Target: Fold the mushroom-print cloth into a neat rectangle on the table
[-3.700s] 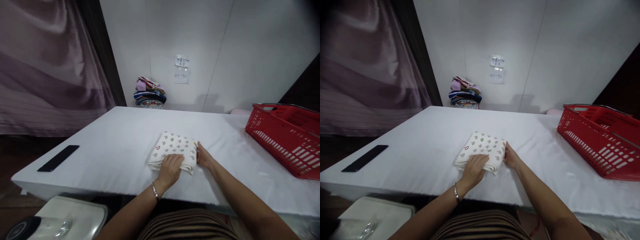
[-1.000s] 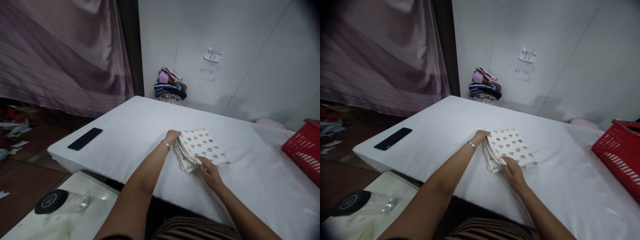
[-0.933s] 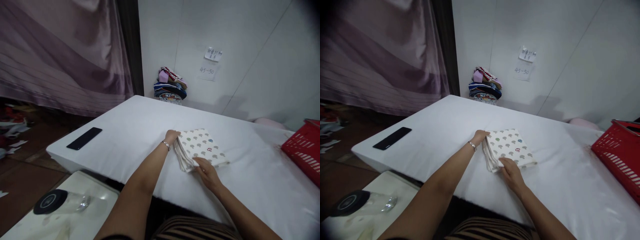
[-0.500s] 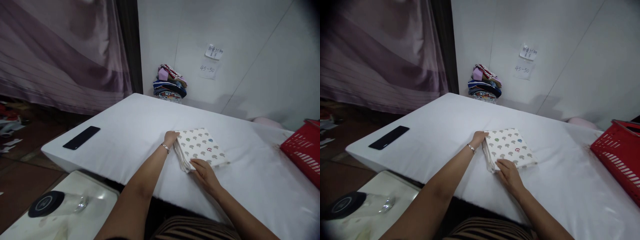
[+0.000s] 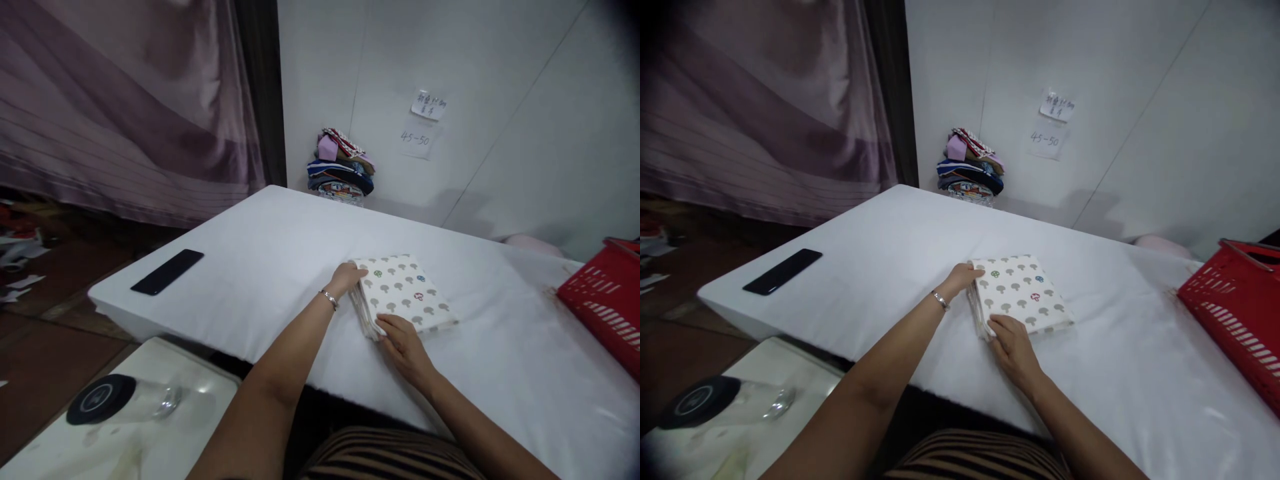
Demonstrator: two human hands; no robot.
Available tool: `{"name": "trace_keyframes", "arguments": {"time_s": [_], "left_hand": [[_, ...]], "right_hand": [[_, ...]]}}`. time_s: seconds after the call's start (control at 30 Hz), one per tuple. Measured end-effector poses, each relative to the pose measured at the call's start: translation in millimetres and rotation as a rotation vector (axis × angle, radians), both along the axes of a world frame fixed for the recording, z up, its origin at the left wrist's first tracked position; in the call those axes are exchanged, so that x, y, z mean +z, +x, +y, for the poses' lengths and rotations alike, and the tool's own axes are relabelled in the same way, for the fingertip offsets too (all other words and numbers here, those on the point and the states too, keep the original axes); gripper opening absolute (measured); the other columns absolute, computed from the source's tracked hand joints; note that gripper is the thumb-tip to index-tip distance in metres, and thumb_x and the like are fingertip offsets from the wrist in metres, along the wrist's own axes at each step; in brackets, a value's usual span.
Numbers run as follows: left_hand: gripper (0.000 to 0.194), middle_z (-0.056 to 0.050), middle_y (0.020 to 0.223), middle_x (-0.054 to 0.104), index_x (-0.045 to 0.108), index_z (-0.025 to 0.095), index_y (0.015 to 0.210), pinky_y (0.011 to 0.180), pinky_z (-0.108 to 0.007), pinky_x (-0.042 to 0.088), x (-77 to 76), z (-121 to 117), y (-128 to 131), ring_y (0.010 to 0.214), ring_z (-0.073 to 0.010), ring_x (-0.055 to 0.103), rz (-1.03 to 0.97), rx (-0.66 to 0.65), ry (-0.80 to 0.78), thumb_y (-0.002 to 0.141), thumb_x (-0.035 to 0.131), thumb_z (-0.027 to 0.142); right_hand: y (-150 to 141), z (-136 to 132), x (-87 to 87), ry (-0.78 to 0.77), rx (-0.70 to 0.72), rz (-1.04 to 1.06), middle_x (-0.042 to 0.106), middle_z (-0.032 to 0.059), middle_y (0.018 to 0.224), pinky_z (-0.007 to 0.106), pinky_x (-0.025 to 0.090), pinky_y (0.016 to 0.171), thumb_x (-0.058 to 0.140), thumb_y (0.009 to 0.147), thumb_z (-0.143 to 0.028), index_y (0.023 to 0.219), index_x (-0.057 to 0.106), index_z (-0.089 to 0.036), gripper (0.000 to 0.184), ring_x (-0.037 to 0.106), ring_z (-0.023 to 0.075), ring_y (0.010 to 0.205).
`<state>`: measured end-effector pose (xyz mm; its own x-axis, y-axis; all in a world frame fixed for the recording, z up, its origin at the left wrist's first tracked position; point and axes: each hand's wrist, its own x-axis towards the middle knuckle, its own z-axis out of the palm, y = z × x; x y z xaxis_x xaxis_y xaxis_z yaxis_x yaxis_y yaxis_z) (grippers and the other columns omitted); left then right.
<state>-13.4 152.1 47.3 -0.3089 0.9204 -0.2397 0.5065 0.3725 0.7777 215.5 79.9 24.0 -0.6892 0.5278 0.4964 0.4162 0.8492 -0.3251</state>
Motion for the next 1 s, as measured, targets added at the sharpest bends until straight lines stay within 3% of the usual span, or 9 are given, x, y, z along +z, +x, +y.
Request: {"name": "trace_keyframes", "arguments": {"time_s": [0.33,0.6,0.8,1.0], "left_hand": [[0.025,-0.008,0.079,0.071,0.066,0.016,0.068,0.06,-0.023,0.041,-12.4,-8,3,0.076,-0.0193,0.064,-0.022,0.076,-0.005,0.075,0.058,0.039],[0.027,-0.005,0.07,0.069,0.064,0.017,0.063,0.055,-0.024,0.039,-20.4,-13,6,0.066,-0.0175,0.062,-0.048,0.14,0.045,0.073,0.059,0.042],[0.043,-0.006,0.073,0.069,0.066,0.018,0.067,0.059,-0.026,0.042,-16.9,6,4,0.069,-0.0186,0.063,-0.096,0.231,0.113,0.074,0.055,0.059],[0.027,-0.005,0.074,0.069,0.067,0.017,0.074,0.053,-0.022,0.038,-26.3,22,0,0.069,-0.0157,0.063,-0.104,0.349,0.111,0.078,0.052,0.039]], "right_hand": [[-10,-5,5.1,0.007,-0.014,-0.104,0.062,0.0105,0.112,0.042,0.048,0.085,0.052,0.086,-0.026,0.115,0.06,-0.022,0.03,0.057,0.0248,0.102],[-21,-11,-6.8,0.027,-0.011,-0.044,0.065,0.0086,0.102,0.039,0.048,0.078,0.046,0.084,-0.015,0.104,0.064,-0.022,0.028,0.059,0.0232,0.092],[-24,-16,-10.0,0.032,-0.015,-0.025,0.064,0.0082,0.104,0.04,0.046,0.078,0.045,0.08,-0.01,0.105,0.063,-0.022,0.033,0.057,0.0237,0.092],[-23,-18,-13.4,0.066,-0.001,-0.044,0.063,0.0082,0.108,0.04,0.045,0.08,0.043,0.082,-0.009,0.112,0.06,-0.022,0.036,0.055,0.0237,0.096]]}}
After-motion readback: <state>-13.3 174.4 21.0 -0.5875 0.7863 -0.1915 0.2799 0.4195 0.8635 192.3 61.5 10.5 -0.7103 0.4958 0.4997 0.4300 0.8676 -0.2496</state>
